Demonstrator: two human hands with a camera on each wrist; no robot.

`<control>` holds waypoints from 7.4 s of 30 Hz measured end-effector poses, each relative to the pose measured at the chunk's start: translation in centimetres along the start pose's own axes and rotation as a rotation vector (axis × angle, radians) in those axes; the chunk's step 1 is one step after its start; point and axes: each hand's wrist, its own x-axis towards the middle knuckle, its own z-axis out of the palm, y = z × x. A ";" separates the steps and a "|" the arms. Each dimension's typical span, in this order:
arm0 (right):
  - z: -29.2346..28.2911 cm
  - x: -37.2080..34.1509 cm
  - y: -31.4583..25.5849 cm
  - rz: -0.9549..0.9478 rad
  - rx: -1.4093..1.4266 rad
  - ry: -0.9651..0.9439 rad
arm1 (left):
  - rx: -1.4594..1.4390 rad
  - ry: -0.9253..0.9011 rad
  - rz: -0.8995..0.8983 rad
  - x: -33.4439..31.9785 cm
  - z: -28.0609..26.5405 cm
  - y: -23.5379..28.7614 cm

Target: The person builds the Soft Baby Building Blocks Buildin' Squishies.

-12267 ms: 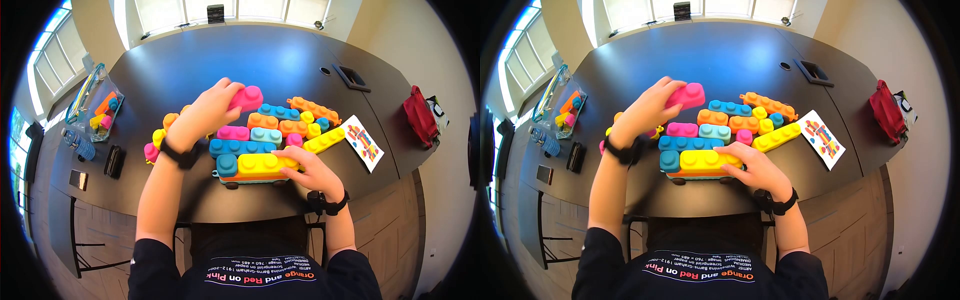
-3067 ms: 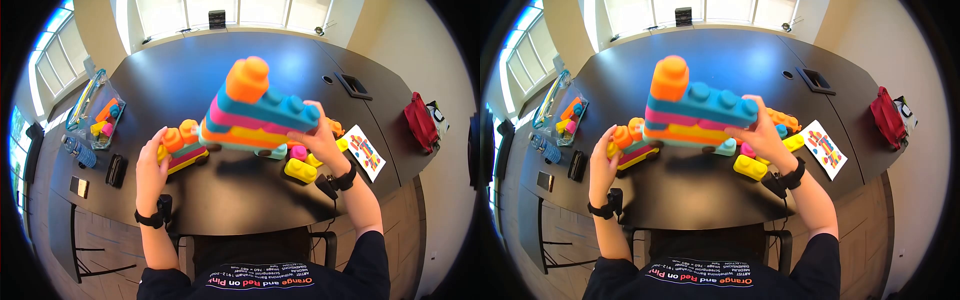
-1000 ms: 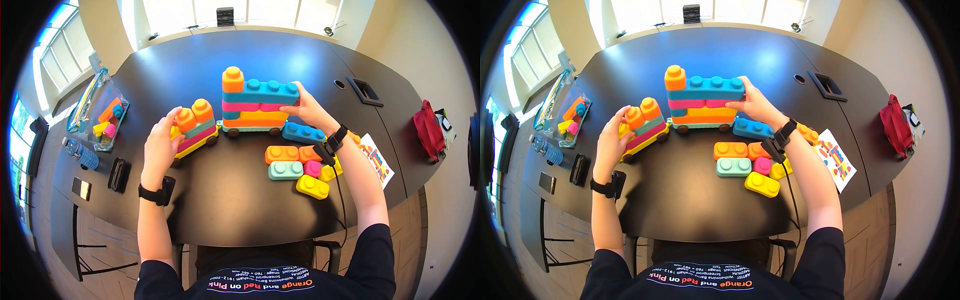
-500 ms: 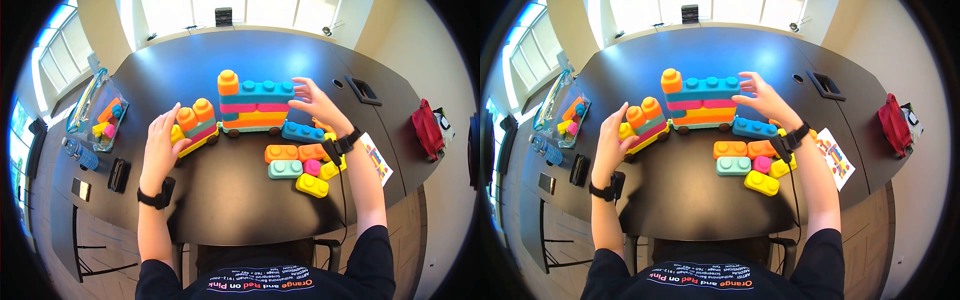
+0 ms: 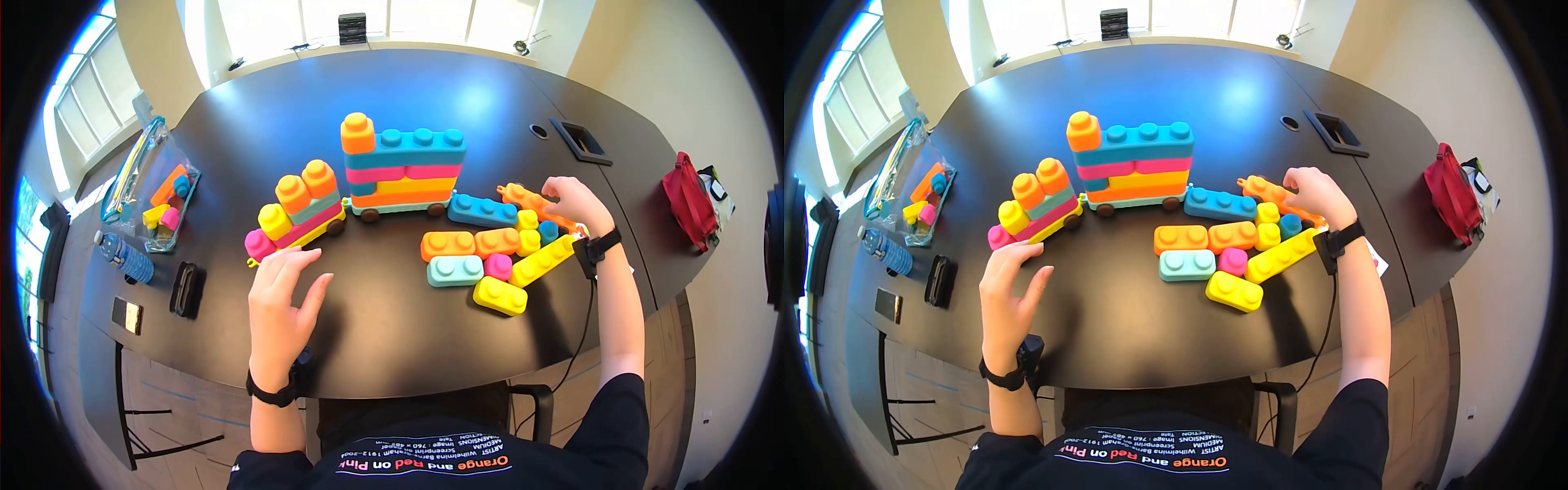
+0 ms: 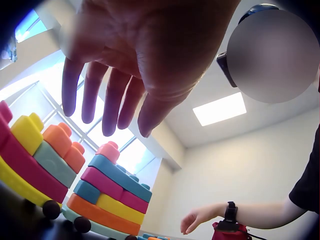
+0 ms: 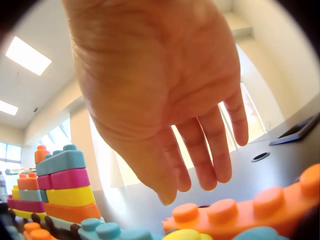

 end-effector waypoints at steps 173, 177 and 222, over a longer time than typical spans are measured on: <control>2.4 -4.3 -5.0 -0.230 0.187 0.374 | -0.122 -0.457 -0.032 -1.9 3.1 2.8; 0.1 -8.6 -10.1 -0.336 0.497 0.278 | -0.127 -0.462 -0.024 -1.8 3.1 2.9; 5.3 -12.6 -14.5 -0.524 0.514 0.041 | -0.082 -0.462 0.026 -1.9 3.1 3.3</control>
